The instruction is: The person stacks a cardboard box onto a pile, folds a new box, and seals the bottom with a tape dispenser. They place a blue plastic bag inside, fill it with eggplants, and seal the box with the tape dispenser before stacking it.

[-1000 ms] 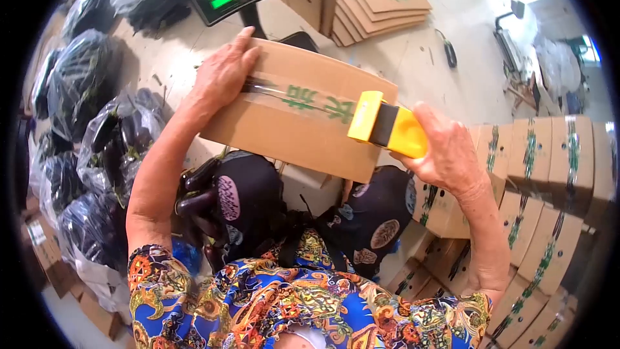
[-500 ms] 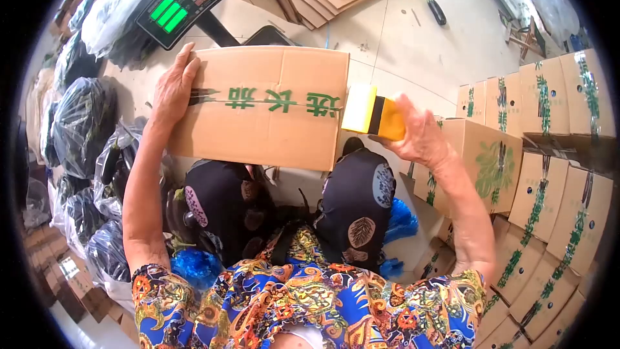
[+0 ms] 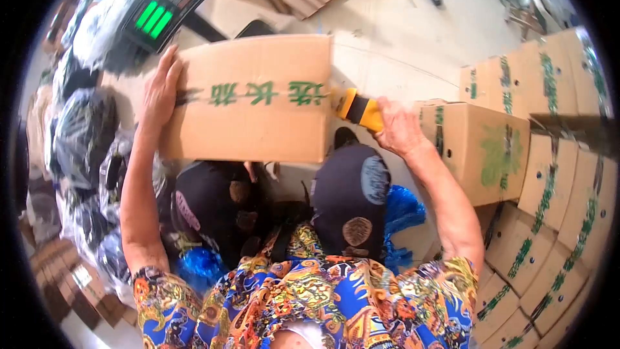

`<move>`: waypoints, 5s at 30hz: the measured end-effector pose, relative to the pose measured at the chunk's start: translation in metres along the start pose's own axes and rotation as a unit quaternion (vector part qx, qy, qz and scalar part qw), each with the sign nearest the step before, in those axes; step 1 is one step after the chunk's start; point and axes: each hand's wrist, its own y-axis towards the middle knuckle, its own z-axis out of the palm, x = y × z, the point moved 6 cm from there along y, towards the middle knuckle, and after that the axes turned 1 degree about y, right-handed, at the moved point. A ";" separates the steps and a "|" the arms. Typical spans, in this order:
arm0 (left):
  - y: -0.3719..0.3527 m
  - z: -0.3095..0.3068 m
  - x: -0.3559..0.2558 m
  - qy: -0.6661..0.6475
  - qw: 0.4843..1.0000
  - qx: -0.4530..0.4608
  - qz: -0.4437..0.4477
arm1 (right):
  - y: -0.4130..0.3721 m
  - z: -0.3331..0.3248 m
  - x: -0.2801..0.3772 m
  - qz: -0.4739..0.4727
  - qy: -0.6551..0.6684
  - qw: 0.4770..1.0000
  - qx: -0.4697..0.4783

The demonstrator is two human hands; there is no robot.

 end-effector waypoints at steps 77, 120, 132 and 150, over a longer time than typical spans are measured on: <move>-0.048 -0.027 -0.010 -0.122 0.919 0.015 -0.374 | 0.110 -0.046 0.114 -0.002 0.555 0.775 -0.303; -0.067 0.092 0.083 -0.557 0.749 0.170 -0.315 | 0.011 -0.120 0.247 -0.352 -0.034 0.935 0.042; -0.075 0.105 0.111 -0.482 0.748 0.211 -0.405 | -0.236 0.001 -0.003 0.311 0.339 0.813 -0.357; 0.010 -0.099 -0.072 -0.060 0.961 -0.256 0.080 | -0.386 -0.244 -0.075 0.307 0.246 0.764 -0.512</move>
